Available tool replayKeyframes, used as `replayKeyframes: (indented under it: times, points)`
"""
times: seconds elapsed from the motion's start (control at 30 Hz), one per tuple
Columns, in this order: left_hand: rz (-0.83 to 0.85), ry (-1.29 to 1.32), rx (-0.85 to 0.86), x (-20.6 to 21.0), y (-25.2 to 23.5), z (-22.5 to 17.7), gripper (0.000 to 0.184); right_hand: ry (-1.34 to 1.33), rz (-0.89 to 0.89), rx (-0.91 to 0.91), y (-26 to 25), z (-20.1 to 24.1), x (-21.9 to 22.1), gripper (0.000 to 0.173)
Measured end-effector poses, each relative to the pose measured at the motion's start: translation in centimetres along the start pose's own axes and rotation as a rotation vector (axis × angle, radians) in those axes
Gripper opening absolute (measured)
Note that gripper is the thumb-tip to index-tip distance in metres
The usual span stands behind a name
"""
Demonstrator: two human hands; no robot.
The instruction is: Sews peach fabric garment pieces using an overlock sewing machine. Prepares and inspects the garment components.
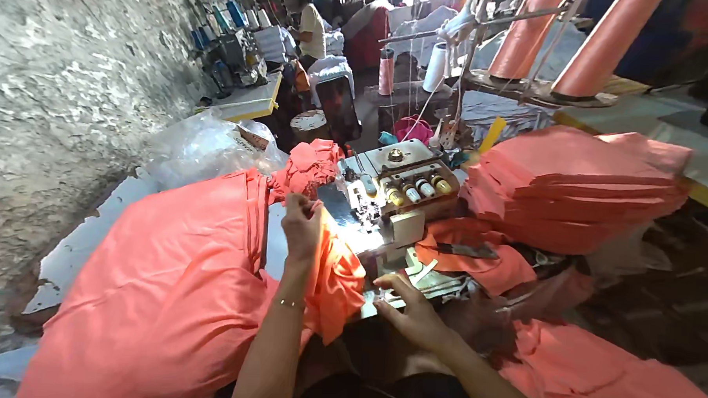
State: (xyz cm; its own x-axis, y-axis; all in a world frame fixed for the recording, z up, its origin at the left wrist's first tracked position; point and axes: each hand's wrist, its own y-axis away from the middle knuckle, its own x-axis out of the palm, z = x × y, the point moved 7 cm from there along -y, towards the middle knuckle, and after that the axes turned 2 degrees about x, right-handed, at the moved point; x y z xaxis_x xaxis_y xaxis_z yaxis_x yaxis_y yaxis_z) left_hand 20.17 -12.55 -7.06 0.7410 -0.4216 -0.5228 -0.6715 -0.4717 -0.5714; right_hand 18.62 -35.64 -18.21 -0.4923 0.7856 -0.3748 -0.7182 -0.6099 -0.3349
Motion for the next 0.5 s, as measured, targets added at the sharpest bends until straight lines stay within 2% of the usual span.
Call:
replayKeyframes:
  times: [0.1,0.2,0.37,0.5]
  points:
    - [0.097,-0.055,0.004,4.1,-1.6,0.2,0.03,0.04,0.029,-0.022,0.4,-0.8,0.5,0.03]
    - [0.116,-0.012,-0.052,6.2,-2.0,0.5,0.034,0.059,0.086,0.017,1.1,-1.3,0.7,0.032]
    - [0.033,0.015,-0.114,6.0,-2.2,0.4,0.037,0.068,0.13,0.053,1.8,-2.0,0.4,0.03]
    - [-0.001,0.051,-0.069,5.5,-2.3,-0.4,0.033,0.092,0.121,0.001,1.9,-1.3,0.6,0.029]
